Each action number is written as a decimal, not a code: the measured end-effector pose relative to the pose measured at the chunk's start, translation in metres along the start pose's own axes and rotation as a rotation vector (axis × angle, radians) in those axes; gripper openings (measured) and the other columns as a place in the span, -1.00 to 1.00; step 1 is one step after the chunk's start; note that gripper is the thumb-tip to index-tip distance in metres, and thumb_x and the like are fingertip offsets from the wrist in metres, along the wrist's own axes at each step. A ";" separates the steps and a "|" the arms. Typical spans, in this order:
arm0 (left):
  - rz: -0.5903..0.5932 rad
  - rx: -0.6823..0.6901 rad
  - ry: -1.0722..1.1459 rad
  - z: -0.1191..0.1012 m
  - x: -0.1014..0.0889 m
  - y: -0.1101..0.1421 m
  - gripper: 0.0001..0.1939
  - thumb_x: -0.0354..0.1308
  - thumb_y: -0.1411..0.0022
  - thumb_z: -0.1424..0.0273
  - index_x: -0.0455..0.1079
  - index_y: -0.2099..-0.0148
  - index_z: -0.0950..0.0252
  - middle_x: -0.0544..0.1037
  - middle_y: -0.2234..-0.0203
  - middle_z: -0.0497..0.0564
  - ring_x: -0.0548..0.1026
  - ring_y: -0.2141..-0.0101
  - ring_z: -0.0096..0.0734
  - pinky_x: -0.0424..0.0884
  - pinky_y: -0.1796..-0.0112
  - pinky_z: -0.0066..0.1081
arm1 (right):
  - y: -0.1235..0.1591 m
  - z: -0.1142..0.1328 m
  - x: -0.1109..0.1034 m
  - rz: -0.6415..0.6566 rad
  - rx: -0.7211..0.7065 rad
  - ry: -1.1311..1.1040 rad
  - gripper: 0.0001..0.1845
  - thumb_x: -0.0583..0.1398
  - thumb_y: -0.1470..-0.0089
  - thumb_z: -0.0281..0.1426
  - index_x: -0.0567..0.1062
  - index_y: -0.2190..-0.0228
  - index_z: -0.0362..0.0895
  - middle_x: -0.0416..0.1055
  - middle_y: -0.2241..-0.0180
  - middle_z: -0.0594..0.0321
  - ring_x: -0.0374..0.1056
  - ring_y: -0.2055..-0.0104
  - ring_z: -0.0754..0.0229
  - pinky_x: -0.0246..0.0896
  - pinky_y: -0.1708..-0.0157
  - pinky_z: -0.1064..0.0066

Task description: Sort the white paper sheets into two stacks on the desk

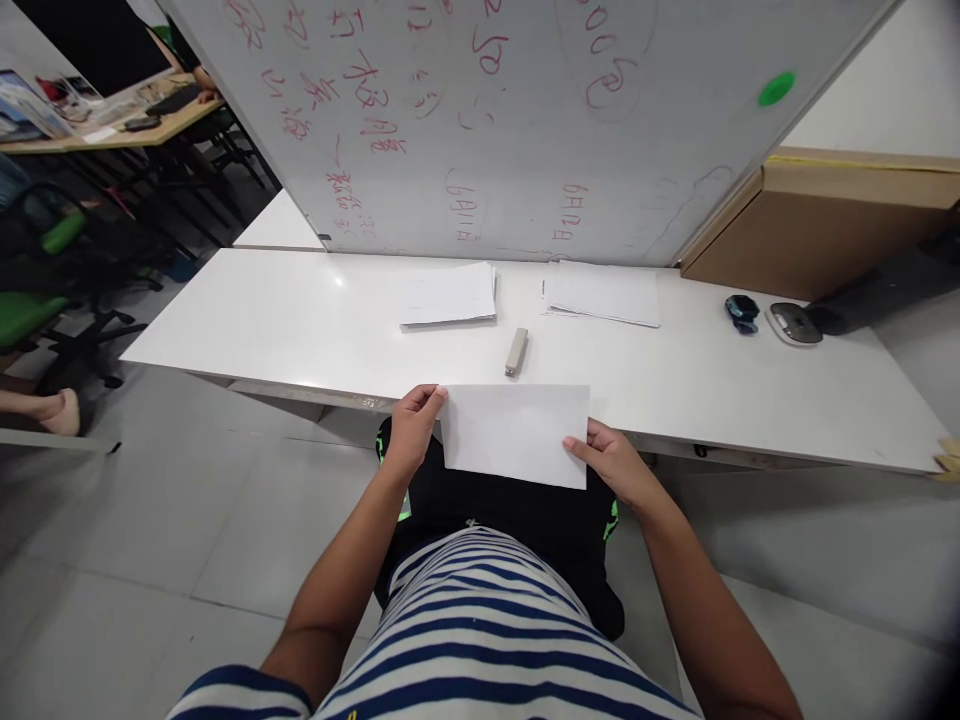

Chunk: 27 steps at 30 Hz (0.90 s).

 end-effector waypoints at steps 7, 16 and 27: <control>0.162 -0.004 -0.061 0.005 0.017 -0.010 -0.57 0.10 -0.20 -0.02 0.46 0.24 0.26 0.52 0.35 0.00 0.45 0.32 -0.39 0.37 0.24 -0.38 | 0.006 0.003 -0.029 -0.146 -0.060 0.065 -0.54 0.30 0.01 -0.08 0.55 0.14 -0.09 0.57 0.19 0.16 0.47 0.20 0.05 0.38 0.22 0.26; 0.217 0.461 -1.016 -0.003 0.064 -0.080 -0.51 -0.22 -0.38 0.10 0.38 -0.07 0.26 0.39 -0.12 0.18 0.16 -0.22 -0.01 0.09 -0.17 -0.05 | -0.038 0.052 -0.158 -0.642 -0.283 -0.123 -0.69 0.36 0.18 -0.33 0.56 0.28 -0.09 0.53 0.38 0.30 0.42 0.35 0.23 0.34 0.32 0.41; 0.345 0.428 -1.322 0.026 0.084 -0.102 -0.35 -0.35 -0.37 0.02 -0.07 -0.40 0.15 -0.16 -0.39 0.03 -0.23 -0.36 -0.06 -0.29 -0.27 0.06 | -0.145 0.101 -0.240 -0.809 0.009 0.222 -0.88 0.24 0.06 -0.59 0.41 0.49 -0.17 0.39 0.55 0.27 0.29 0.56 0.33 0.20 0.52 0.44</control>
Point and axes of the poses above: each hand's wrist, its own y-axis away from the middle knuckle, its own x-axis out of the palm, z = x × y, the point moved 7 cm from there along -y, towards the middle knuckle
